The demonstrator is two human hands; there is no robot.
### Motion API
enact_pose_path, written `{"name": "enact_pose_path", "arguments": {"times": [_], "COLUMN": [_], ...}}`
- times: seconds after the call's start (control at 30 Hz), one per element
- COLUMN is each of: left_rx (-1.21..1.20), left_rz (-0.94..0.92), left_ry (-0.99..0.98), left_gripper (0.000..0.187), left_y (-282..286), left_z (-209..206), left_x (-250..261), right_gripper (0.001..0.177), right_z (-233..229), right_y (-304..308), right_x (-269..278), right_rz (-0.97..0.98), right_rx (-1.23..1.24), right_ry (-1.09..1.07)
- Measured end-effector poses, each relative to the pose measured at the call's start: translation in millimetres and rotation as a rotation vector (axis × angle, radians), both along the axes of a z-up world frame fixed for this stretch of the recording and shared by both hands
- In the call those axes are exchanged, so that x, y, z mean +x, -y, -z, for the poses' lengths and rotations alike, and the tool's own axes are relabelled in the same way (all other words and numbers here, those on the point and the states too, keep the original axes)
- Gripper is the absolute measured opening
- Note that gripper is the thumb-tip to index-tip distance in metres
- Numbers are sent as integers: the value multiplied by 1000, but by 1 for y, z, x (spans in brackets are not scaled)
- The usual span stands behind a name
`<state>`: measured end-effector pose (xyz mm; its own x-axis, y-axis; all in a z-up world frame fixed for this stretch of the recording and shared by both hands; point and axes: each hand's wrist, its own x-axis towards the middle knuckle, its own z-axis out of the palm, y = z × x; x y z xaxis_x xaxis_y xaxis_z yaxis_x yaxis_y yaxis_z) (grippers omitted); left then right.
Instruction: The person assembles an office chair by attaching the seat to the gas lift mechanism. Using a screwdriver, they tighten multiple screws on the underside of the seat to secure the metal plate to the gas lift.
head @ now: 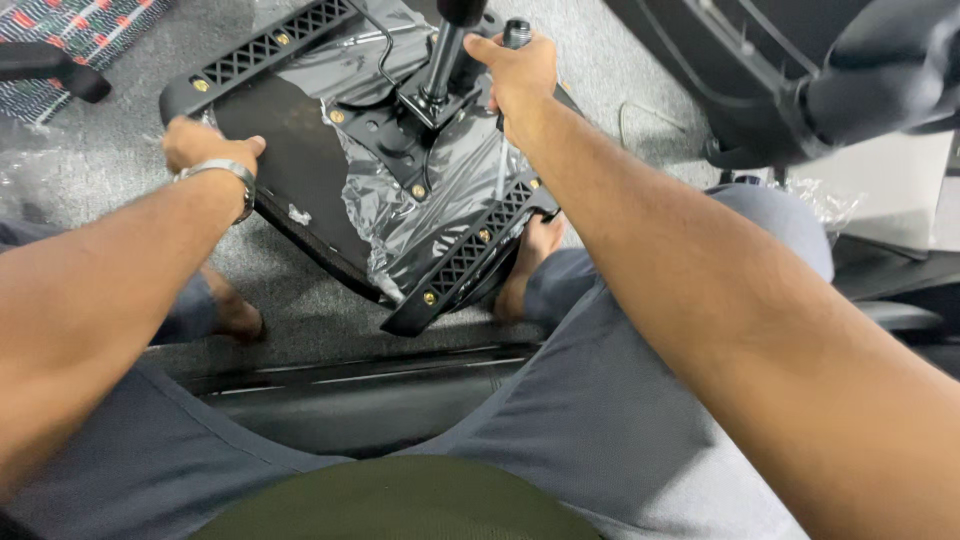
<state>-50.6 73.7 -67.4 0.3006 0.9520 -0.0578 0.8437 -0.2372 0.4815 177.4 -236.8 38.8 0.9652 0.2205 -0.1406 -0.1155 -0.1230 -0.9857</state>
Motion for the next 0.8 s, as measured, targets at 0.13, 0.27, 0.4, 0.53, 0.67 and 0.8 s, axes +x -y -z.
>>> {"name": "enact_pose_path", "arguments": {"times": [0.13, 0.27, 0.4, 0.53, 0.67, 0.8], "left_rx": [-666, -915, -912, -963, -1276, -1353], "left_rz": [-361, -271, -203, -113, -152, -48], "left_ry": [210, 202, 186, 191, 448, 716], "left_gripper": [77, 59, 63, 72, 71, 52], "left_y": [-18, -11, 4, 17, 19, 14], "left_z": [11, -7, -35, -52, -36, -15], "left_x": [-3, -13, -22, -29, -27, -29], "right_gripper": [33, 23, 29, 29, 21, 18], "right_z": [-8, -5, 3, 5, 24, 54], "right_y": [-7, -6, -17, -28, -43, -45], "right_x": [4, 1, -13, -16, 2, 34], "right_rz": [-150, -360, -264, -198, -198, -311], "right_rx": [246, 267, 422, 565, 768, 920], "right_ry": [0, -28, -96, -328, -573, -616]}}
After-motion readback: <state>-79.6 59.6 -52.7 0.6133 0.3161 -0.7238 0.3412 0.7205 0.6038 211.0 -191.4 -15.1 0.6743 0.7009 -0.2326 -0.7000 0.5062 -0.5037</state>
